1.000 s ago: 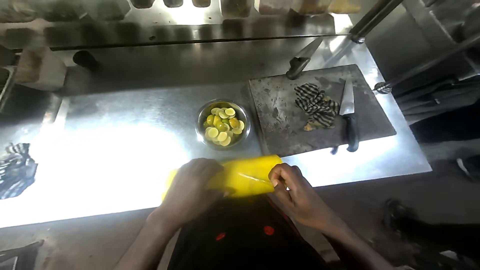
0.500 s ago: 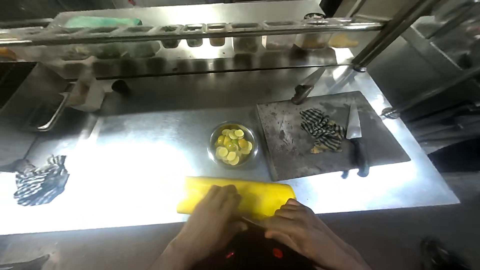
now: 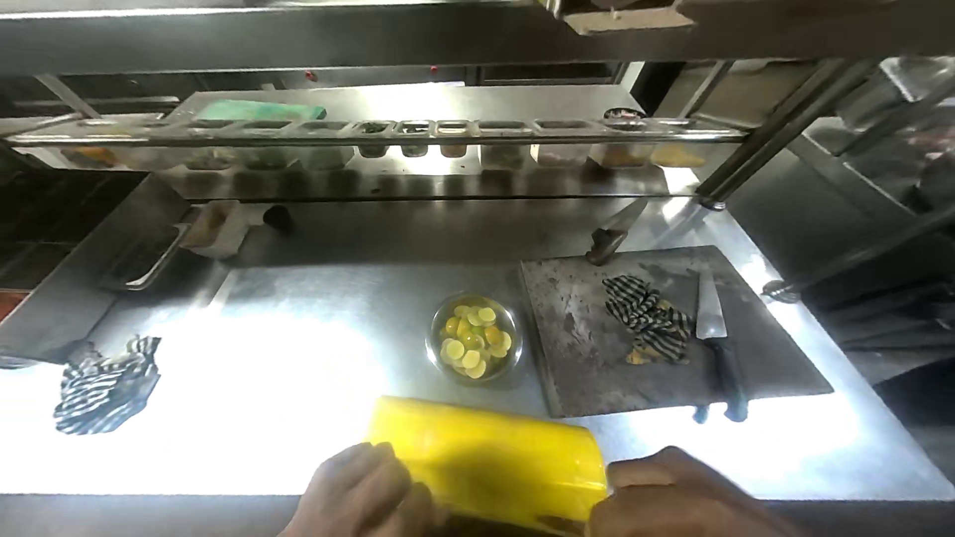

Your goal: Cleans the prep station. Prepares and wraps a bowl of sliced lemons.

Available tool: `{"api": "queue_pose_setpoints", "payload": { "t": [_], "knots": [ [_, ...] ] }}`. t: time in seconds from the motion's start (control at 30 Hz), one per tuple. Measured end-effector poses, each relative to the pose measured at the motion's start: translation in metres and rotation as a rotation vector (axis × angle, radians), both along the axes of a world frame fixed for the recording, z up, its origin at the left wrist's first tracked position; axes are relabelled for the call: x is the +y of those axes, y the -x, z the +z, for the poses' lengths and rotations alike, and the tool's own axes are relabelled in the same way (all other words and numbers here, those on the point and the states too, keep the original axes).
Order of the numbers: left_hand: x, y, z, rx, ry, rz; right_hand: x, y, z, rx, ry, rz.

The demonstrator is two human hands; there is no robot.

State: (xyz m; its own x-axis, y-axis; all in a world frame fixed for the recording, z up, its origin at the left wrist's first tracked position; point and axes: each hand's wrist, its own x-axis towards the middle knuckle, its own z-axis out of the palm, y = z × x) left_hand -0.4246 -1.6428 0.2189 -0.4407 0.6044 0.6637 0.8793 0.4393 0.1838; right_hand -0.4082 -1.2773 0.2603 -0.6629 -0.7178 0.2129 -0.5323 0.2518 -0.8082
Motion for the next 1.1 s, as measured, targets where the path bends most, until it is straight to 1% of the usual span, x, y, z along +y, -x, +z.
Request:
{"api": "queue_pose_setpoints", "payload": {
  "t": [0.07,0.1,0.13,0.17,0.2,0.23,0.3,0.33,0.4,0.43,0.47,0.57,0.63,0.67,0.77,0.8,0.87,0.93,0.97,1.03,1.1],
  "knots": [
    [0.008,0.02,0.026,0.109,-0.021,0.049,0.007,0.02,0.026,0.14,0.001,-0.062],
    [0.012,0.038,0.031,0.137,-0.035,0.108,0.009,0.036,0.032,0.225,-0.028,-0.131],
    [0.017,0.061,0.03,0.122,-0.044,0.165,0.009,0.059,0.033,0.286,-0.074,-0.213],
    [0.02,0.09,0.023,0.038,-0.055,0.197,0.006,0.085,0.03,0.306,-0.125,-0.299],
    [0.023,0.12,0.012,-0.133,-0.073,0.184,0.001,0.113,0.023,0.272,-0.156,-0.373],
    [0.026,0.15,-0.001,-0.374,-0.117,0.132,-0.004,0.144,0.009,0.179,-0.14,-0.419],
    [0.035,0.204,-0.034,-0.82,-0.279,0.048,-0.019,0.199,-0.039,-0.076,0.035,-0.486],
    [0.042,0.224,-0.052,-0.966,-0.332,0.065,-0.025,0.219,-0.068,-0.203,0.111,-0.522],
    [0.056,0.249,-0.085,-1.162,-0.38,0.144,-0.037,0.248,-0.127,-0.471,0.196,-0.595],
    [0.062,0.256,-0.097,-1.245,-0.415,0.179,-0.043,0.253,-0.145,-0.589,0.215,-0.632],
    [0.067,0.26,-0.104,-1.309,-0.457,0.204,-0.048,0.254,-0.158,-0.627,0.225,-0.672],
    [0.071,0.268,-0.12,-1.411,-0.587,0.228,-0.056,0.257,-0.179,-0.608,0.166,-0.737],
    [0.067,0.266,-0.143,-1.457,-0.579,0.281,-0.062,0.252,-0.184,-0.636,0.094,-0.776],
    [0.065,0.263,-0.147,-1.491,-0.562,0.312,-0.065,0.249,-0.186,-0.643,0.061,-0.81],
    [0.058,0.254,-0.137,-1.594,-0.561,0.362,-0.074,0.24,-0.195,-0.654,0.0,-0.866],
    [0.051,0.252,-0.139,-1.605,-0.544,0.358,-0.077,0.237,-0.198,-0.638,-0.011,-0.863],
    [0.031,0.244,-0.146,-1.564,-0.461,0.279,-0.082,0.228,-0.205,-0.603,-0.02,-0.833],
    [0.013,0.23,-0.152,-1.481,-0.305,0.151,-0.081,0.219,-0.206,-0.579,-0.032,-0.77],
    [0.008,0.219,-0.152,-1.488,-0.289,0.112,-0.08,0.212,-0.204,-0.565,-0.048,-0.725],
    [0.0,0.196,-0.146,-1.591,-0.363,0.106,-0.077,0.197,-0.199,-0.552,-0.046,-0.625],
    [-0.005,0.178,-0.134,-1.78,-0.54,0.12,-0.075,0.181,-0.199,-0.555,0.008,-0.554]
  ]
}}
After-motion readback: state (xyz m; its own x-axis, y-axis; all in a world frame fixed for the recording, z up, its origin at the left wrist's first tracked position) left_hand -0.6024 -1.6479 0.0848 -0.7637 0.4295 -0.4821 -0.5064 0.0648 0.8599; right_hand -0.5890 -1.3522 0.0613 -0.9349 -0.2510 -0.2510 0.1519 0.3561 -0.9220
